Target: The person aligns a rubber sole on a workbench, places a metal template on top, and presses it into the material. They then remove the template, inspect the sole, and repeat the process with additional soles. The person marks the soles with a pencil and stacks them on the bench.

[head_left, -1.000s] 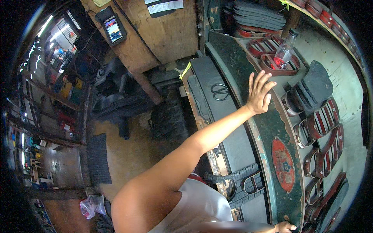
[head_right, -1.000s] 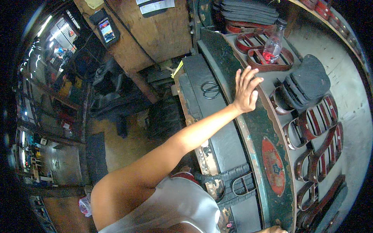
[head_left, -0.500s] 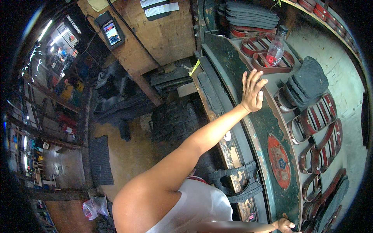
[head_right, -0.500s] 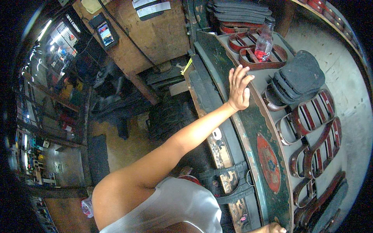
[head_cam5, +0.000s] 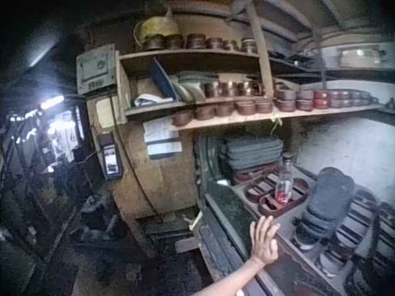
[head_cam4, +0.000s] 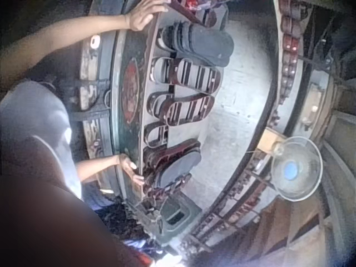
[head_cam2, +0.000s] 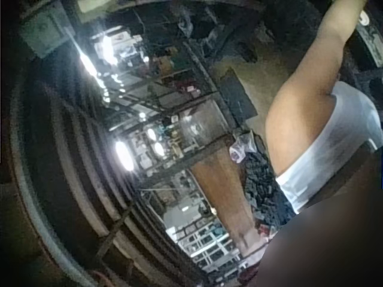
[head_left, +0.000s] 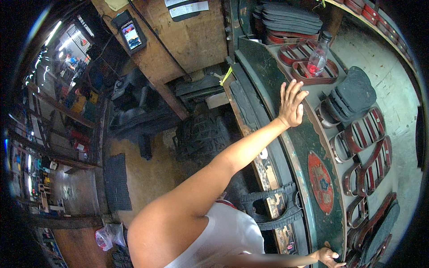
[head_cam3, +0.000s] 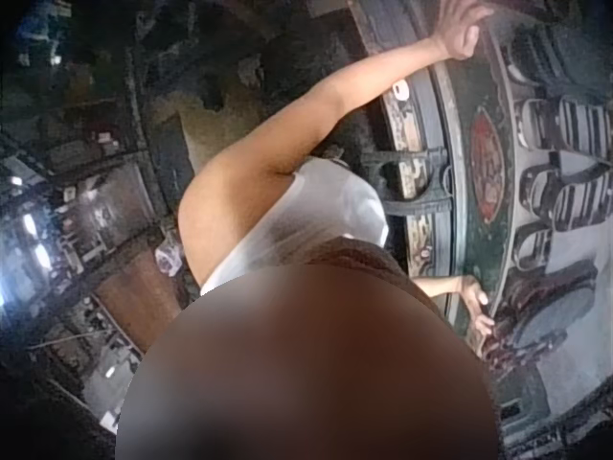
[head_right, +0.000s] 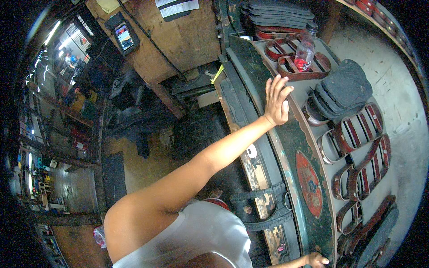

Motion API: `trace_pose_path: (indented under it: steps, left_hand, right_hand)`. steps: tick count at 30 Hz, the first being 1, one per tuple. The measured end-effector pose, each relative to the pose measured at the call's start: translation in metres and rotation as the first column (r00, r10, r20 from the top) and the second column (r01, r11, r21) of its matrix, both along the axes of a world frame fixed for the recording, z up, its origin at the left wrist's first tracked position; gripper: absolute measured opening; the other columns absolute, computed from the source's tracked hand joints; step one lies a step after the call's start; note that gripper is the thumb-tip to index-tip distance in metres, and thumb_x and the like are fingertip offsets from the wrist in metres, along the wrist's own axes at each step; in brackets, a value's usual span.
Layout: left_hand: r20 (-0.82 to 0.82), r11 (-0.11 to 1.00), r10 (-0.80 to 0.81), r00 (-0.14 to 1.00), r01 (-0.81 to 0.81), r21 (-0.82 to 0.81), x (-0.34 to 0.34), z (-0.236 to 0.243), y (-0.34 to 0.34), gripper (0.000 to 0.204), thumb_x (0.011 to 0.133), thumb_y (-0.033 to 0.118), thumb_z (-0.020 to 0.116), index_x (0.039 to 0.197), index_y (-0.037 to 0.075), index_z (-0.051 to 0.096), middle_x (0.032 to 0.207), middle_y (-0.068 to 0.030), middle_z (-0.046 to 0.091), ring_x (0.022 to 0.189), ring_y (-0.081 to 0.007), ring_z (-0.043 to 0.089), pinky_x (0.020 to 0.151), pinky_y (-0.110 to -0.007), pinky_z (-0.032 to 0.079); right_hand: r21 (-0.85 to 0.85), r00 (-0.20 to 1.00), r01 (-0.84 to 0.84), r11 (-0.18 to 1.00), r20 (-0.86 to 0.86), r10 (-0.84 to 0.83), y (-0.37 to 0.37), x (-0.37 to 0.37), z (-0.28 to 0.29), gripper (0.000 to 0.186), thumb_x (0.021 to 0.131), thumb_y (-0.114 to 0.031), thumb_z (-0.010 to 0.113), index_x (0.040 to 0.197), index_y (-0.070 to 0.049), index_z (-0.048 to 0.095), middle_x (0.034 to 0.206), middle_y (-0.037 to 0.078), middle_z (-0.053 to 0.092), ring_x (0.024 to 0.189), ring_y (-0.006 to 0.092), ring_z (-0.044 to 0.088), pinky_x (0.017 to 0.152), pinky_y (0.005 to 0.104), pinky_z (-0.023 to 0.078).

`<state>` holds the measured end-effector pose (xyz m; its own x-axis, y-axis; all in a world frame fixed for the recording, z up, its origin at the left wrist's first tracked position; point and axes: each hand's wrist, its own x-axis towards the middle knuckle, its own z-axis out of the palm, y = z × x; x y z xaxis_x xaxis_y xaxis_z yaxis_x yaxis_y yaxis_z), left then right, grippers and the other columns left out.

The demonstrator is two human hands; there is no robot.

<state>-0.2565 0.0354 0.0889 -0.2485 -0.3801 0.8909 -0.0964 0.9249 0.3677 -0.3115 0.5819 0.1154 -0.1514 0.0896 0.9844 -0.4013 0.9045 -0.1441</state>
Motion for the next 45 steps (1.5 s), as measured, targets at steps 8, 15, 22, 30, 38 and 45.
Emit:
trace_pose_path:
  steps: [8, 15, 22, 30, 38, 45]
  left_hand:
    - [-0.011, 1.0, 0.008, 1.0, -0.008, -0.021, 0.003, 0.004, 0.0, 0.046, 0.098, 0.029, 0.034, 0.136, 0.007, 0.049, 0.153, -0.0219, 0.039, 0.149, -0.043, 0.027, 0.12, -0.062, 0.01]
    - [-0.096, 0.988, -0.043, 0.994, 0.028, -0.149, -0.007, -0.004, -0.021, 0.047, 0.088, 0.019, 0.045, 0.133, 0.01, 0.055, 0.149, -0.0194, 0.046, 0.147, -0.0421, 0.03, 0.119, -0.062, 0.015]
    - [-0.101, 0.99, 0.031, 0.994, -0.044, -0.134, -0.009, 0.008, -0.007, 0.048, 0.1, 0.032, 0.028, 0.131, 0.004, 0.052, 0.142, -0.0205, 0.048, 0.141, -0.0434, 0.034, 0.118, -0.061, 0.02]
    - [-0.054, 0.981, 0.029, 0.998, -0.039, -0.189, 0.005, 0.029, 0.003, 0.042, 0.098, 0.025, 0.033, 0.129, 0.004, 0.053, 0.14, -0.021, 0.047, 0.14, -0.0442, 0.035, 0.115, -0.061, 0.025]
    - [0.042, 0.881, -0.283, 0.958, 0.242, 0.407, 0.111, -0.012, 0.072, 0.035, 0.103, 0.01, 0.046, 0.133, -0.007, 0.045, 0.131, -0.0222, 0.053, 0.113, -0.0301, 0.061, 0.098, -0.04, 0.048]
    - [0.491, 0.938, -0.334, 0.804, 0.335, 0.089, 0.193, -0.133, 0.147, 0.024, 0.093, 0.01, 0.054, 0.115, 0.002, 0.063, 0.116, -0.0179, 0.061, 0.116, -0.0356, 0.055, 0.109, -0.051, 0.034]
  right_hand:
    - [0.018, 0.99, 0.076, 0.997, -0.12, -0.073, 0.017, -0.013, -0.003, 0.067, 0.106, -0.056, 0.037, 0.136, 0.001, 0.054, 0.147, 0.024, 0.044, 0.139, 0.0438, 0.037, 0.116, 0.0631, 0.026]
    - [0.361, 0.985, 0.162, 0.919, -0.109, -0.131, 0.027, -0.013, -0.007, 0.084, 0.093, -0.072, 0.035, 0.139, -0.002, 0.049, 0.15, 0.026, 0.042, 0.143, 0.0452, 0.034, 0.113, 0.0675, 0.026]
    - [-0.004, 0.995, 0.079, 0.997, 0.064, -0.079, 0.022, -0.012, -0.013, 0.058, 0.1, -0.036, 0.04, 0.144, 0.001, 0.044, 0.157, 0.027, 0.031, 0.149, 0.0451, 0.023, 0.121, 0.062, 0.015]
    - [-0.014, 0.985, -0.019, 1.0, 0.171, 0.021, 0.016, 0.015, 0.008, 0.057, 0.098, -0.026, 0.054, 0.149, -0.004, 0.041, 0.159, 0.023, 0.026, 0.151, 0.0423, 0.02, 0.121, 0.0591, 0.016]
    - [-0.333, 0.229, -0.384, 0.861, 0.869, 0.438, -0.032, 0.175, -0.051, 0.07, 0.084, -0.032, 0.08, 0.138, 0.004, 0.052, 0.131, 0.027, 0.056, 0.124, 0.0411, 0.054, 0.107, 0.0503, 0.041]
    - [-0.017, 0.264, -0.465, 0.885, 0.952, 0.157, -0.036, 0.201, -0.118, 0.089, 0.065, -0.058, 0.084, 0.127, 0.001, 0.057, 0.118, 0.019, 0.057, 0.119, 0.0399, 0.05, 0.107, 0.051, 0.034]
